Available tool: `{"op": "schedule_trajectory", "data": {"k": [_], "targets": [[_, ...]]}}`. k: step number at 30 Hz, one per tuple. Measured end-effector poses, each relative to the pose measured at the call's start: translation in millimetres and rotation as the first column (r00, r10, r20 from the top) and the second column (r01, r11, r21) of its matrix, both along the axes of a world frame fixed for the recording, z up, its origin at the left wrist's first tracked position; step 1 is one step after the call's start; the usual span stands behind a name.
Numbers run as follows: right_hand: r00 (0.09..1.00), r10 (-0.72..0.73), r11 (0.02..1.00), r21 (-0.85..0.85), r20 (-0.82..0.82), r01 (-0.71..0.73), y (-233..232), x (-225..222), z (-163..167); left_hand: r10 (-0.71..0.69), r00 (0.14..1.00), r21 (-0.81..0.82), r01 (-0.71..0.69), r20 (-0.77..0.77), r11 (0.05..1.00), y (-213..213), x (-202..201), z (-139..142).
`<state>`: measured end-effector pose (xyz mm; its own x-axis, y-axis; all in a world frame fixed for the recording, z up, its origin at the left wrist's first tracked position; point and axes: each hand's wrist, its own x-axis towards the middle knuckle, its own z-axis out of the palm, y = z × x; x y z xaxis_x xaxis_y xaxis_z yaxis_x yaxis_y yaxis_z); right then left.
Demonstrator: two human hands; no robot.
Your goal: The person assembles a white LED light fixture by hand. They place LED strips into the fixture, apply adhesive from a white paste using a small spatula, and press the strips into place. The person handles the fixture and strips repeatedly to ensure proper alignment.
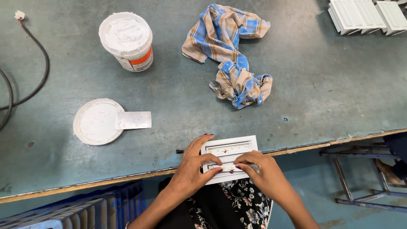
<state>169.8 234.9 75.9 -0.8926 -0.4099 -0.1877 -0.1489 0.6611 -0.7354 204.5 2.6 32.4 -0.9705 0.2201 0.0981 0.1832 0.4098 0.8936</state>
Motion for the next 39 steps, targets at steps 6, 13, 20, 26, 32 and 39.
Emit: {"op": "schedule_trajectory", "data": {"k": [6, 13, 20, 26, 32, 39], "targets": [[0.998, -0.014, 0.999, -0.034, -0.057, 0.012, 4.7, 6.5, -6.4, -0.102, 0.995, 0.055, 0.102, -0.004, 0.993, -4.2, -5.7, -9.8], [0.994, 0.003, 0.998, -0.070, -0.112, -0.010, 6.9, 4.4, -10.5, -0.224, 0.952, -0.172, 0.190, -0.207, 0.967, -7.2, -1.4, -15.3], [0.998, -0.020, 0.997, -0.081, -0.056, 0.015, 5.5, -4.9, -9.3, -0.117, 0.961, -0.213, 0.063, -0.252, 0.975, -2.5, -3.3, -27.9], [0.990, -0.044, 0.996, -0.083, -0.138, 0.032, -6.9, -11.0, -4.8, -0.131, 0.977, -0.135, 0.108, -0.171, 0.985, -14.9, -28.8, -25.0], [0.973, 0.028, 0.989, -0.135, -0.230, -0.060, -11.1, -9.7, 2.3, -0.164, 0.967, -0.154, 0.135, -0.195, 0.979, -24.2, -42.7, -23.1], [0.800, 0.049, 0.998, -0.008, -0.597, -0.067, -15.2, 1.4, -14.2, -0.186, 0.981, -0.059, 0.183, -0.053, 0.981, -30.3, -36.5, -22.4]]}}
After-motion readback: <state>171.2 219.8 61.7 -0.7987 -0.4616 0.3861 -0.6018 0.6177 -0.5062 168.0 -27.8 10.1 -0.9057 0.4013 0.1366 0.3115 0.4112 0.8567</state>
